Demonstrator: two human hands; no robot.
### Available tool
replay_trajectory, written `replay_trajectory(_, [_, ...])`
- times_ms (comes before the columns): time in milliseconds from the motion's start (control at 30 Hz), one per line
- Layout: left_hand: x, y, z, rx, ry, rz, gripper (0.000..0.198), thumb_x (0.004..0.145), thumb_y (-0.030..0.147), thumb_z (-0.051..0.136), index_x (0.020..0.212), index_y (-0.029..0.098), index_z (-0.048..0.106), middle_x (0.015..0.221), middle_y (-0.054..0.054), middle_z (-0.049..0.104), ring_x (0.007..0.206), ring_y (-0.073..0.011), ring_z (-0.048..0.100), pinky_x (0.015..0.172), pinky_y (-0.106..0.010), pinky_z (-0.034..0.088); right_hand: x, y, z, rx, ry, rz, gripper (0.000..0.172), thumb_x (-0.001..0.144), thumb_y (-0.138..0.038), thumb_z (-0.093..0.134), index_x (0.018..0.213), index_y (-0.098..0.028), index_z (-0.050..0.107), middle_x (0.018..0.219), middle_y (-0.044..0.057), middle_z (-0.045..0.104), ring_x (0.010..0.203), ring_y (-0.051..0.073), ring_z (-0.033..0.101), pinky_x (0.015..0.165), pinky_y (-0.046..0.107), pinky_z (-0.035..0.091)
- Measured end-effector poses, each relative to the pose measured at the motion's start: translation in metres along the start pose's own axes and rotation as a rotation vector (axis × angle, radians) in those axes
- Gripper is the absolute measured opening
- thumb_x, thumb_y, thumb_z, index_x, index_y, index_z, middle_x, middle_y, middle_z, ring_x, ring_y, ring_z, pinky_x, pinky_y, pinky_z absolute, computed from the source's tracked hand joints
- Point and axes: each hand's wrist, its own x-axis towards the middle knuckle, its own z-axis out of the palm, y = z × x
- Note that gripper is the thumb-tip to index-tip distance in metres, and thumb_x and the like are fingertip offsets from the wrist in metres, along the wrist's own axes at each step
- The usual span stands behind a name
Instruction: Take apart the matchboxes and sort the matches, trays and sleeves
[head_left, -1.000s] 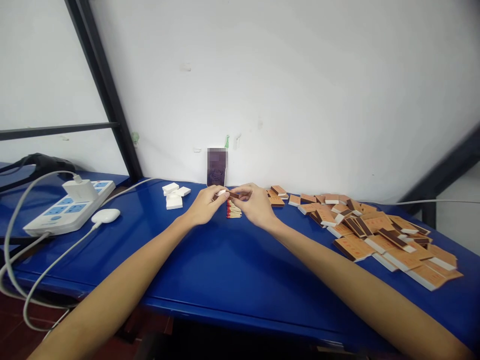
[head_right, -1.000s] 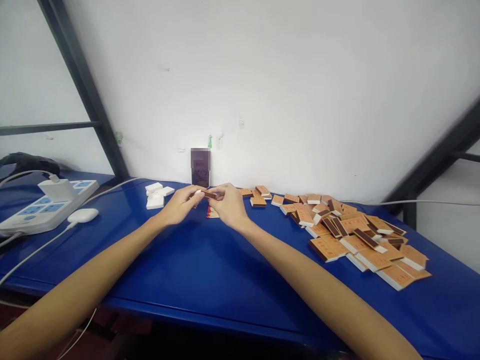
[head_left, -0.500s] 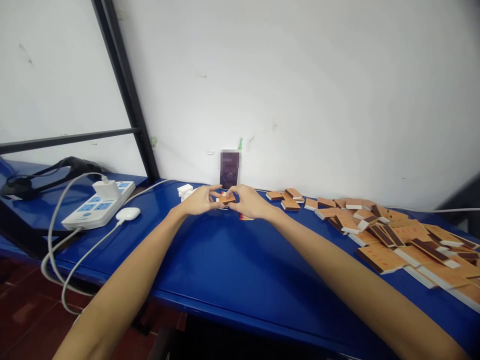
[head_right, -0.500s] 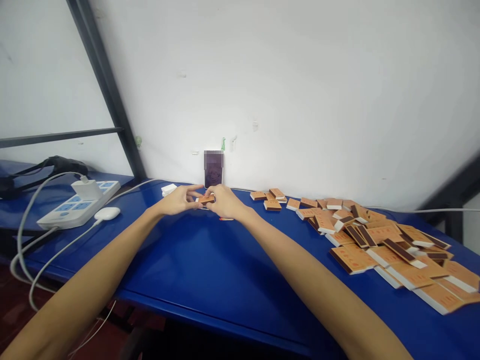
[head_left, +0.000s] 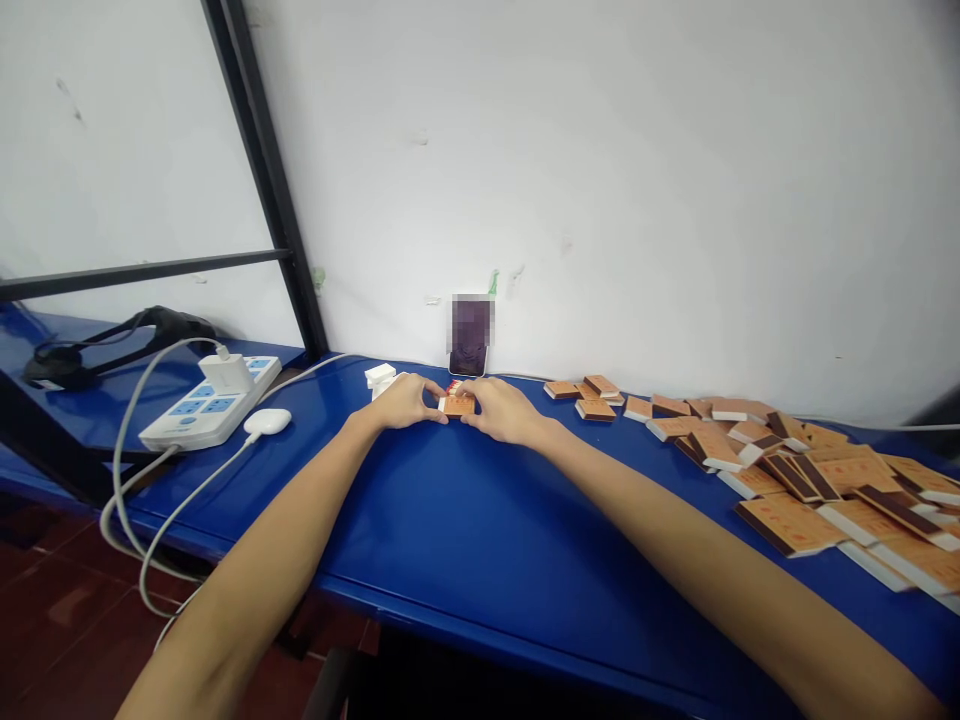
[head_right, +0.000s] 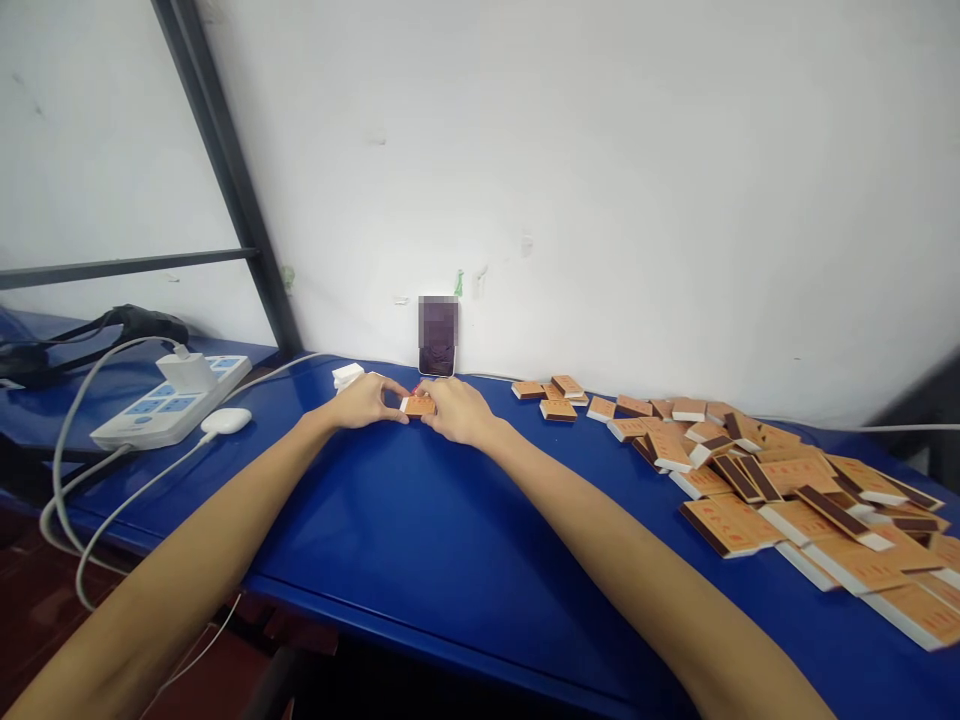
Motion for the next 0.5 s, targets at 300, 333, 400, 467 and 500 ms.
replay_trajectory(300, [0.003, -0.012, 0.003, 0.027, -0.012, 0.086, 0.050, 0.072, 0.050, 0.076, 0.111, 0.020, 0.073, 0.094, -0.004, 0.069, 0.074, -0.0175, 0.059, 0.069, -0.028, 0.043, -0.007, 0.002, -0.001, -0.150, -0.029, 0.058, 0.032, 0.084, -0.026, 0.069, 0.115, -0.021, 0.067, 0.103, 0.012, 0.071, 0.101, 0.034, 0.055, 0.079, 0.041, 0.042])
replay_trajectory(333, [0.003, -0.013, 0.003, 0.034, -0.017, 0.089, 0.050, 0.073, 0.051, 0.075, 0.112, 0.020, 0.072, 0.094, -0.004, 0.068, 0.074, -0.0172, 0.059, 0.069, -0.028, 0.042, -0.008, 0.002, -0.002, -0.165, -0.033, 0.053, 0.033, 0.084, -0.026, 0.068, 0.117, -0.021, 0.067, 0.103, 0.012, 0.071, 0.102, 0.034, 0.054, 0.078, 0.041, 0.042])
replay_trajectory(400, [0.004, -0.014, 0.004, 0.036, -0.026, 0.085, 0.051, 0.074, 0.052, 0.073, 0.113, 0.020, 0.072, 0.094, -0.004, 0.068, 0.074, -0.0171, 0.059, 0.069, -0.027, 0.042, -0.009, 0.003, -0.003, -0.199, -0.032, 0.036, 0.034, 0.084, -0.025, 0.068, 0.118, -0.021, 0.067, 0.101, 0.012, 0.071, 0.102, 0.033, 0.054, 0.078, 0.039, 0.042])
replay_trajectory(467, [0.005, -0.015, 0.004, 0.035, -0.037, 0.077, 0.052, 0.074, 0.054, 0.072, 0.114, 0.020, 0.072, 0.093, -0.003, 0.069, 0.075, -0.0173, 0.059, 0.069, -0.027, 0.042, -0.010, 0.004, -0.005, -0.231, -0.034, 0.025, 0.032, 0.084, -0.025, 0.068, 0.116, -0.021, 0.068, 0.097, 0.011, 0.072, 0.101, 0.032, 0.055, 0.077, 0.038, 0.042])
replay_trajectory(500, [0.005, -0.015, 0.004, 0.036, -0.044, 0.073, 0.052, 0.074, 0.054, 0.072, 0.114, 0.021, 0.071, 0.093, -0.003, 0.069, 0.075, -0.0173, 0.059, 0.070, -0.027, 0.042, -0.010, 0.004, -0.006, -0.246, -0.036, 0.024, 0.031, 0.084, -0.025, 0.068, 0.114, -0.021, 0.068, 0.095, 0.011, 0.072, 0.100, 0.031, 0.055, 0.077, 0.037, 0.042])
